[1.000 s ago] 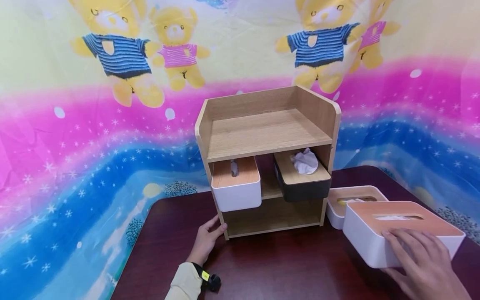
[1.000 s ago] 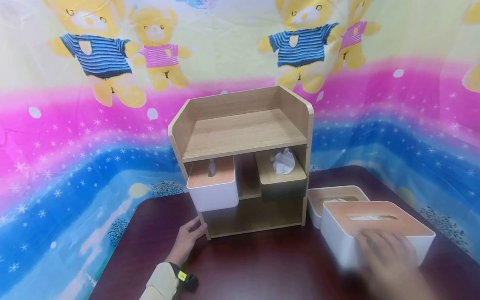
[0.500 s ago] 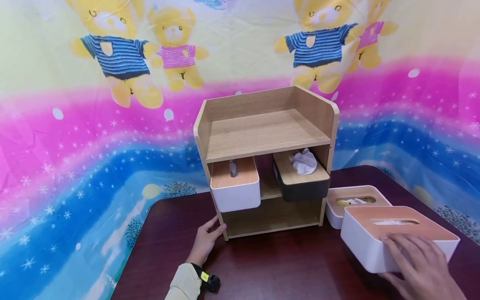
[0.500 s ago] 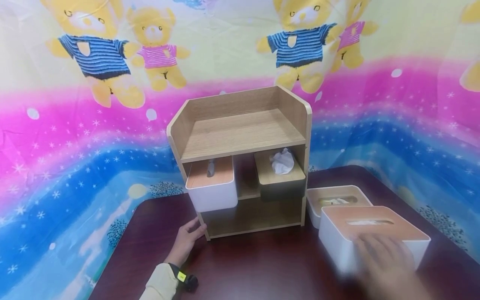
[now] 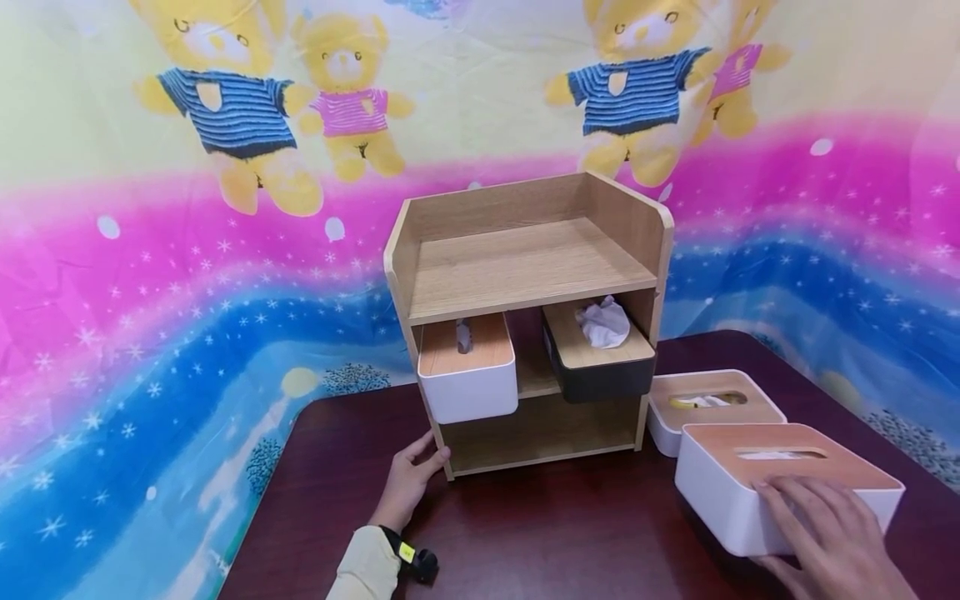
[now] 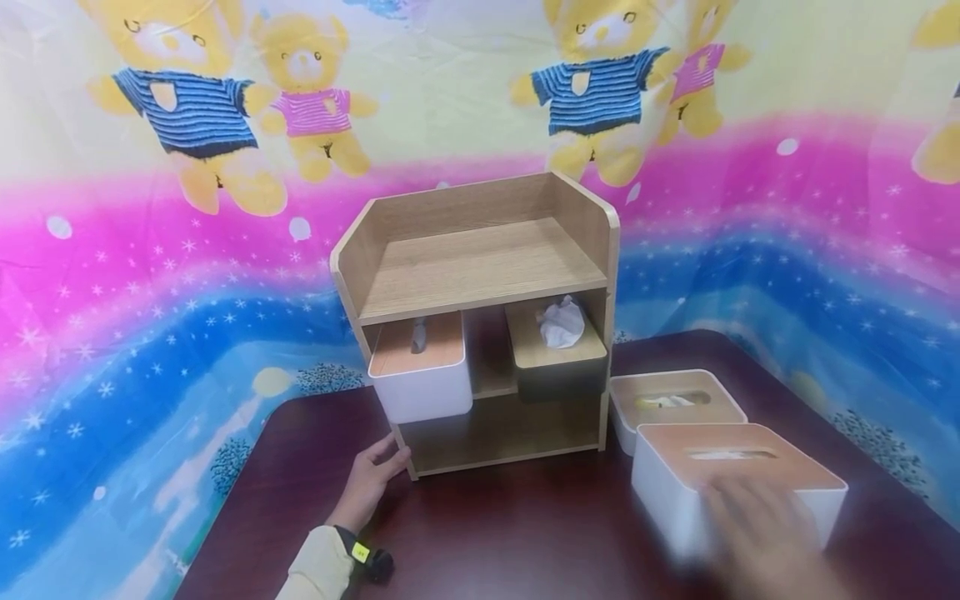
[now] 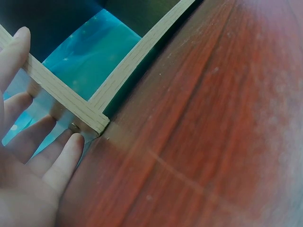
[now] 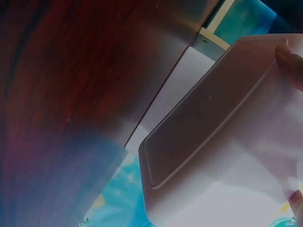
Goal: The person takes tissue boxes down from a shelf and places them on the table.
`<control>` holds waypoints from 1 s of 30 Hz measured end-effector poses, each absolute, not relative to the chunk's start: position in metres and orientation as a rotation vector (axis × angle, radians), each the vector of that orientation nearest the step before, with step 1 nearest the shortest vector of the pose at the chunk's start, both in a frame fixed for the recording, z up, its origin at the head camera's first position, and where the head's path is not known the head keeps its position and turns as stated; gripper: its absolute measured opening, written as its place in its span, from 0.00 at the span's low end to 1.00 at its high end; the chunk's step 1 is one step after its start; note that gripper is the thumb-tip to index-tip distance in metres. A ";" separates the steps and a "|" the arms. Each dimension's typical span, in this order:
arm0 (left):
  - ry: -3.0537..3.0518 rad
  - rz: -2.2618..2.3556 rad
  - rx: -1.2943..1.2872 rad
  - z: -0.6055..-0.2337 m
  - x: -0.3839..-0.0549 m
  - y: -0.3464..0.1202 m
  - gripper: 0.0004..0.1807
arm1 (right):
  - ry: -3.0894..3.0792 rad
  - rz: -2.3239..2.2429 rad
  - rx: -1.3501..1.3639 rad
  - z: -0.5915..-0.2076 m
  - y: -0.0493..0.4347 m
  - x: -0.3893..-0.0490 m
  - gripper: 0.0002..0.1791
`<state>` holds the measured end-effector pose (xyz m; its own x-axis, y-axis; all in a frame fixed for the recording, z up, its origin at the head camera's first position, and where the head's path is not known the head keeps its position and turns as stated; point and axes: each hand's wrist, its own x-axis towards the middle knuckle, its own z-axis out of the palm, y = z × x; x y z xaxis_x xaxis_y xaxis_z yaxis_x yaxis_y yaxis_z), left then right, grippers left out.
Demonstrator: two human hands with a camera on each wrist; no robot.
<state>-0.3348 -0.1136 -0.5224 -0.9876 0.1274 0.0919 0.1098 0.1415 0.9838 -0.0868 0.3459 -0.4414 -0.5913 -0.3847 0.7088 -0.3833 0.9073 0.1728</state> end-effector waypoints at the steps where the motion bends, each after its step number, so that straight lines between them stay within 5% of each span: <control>1: 2.361 2.034 0.242 -0.522 -0.335 -0.114 0.37 | -2.260 -0.005 0.545 -0.442 0.346 -0.087 0.48; 30: 2.379 2.020 0.237 -0.521 -0.334 -0.114 0.34 | -2.234 -0.049 0.544 -0.448 0.344 -0.087 0.47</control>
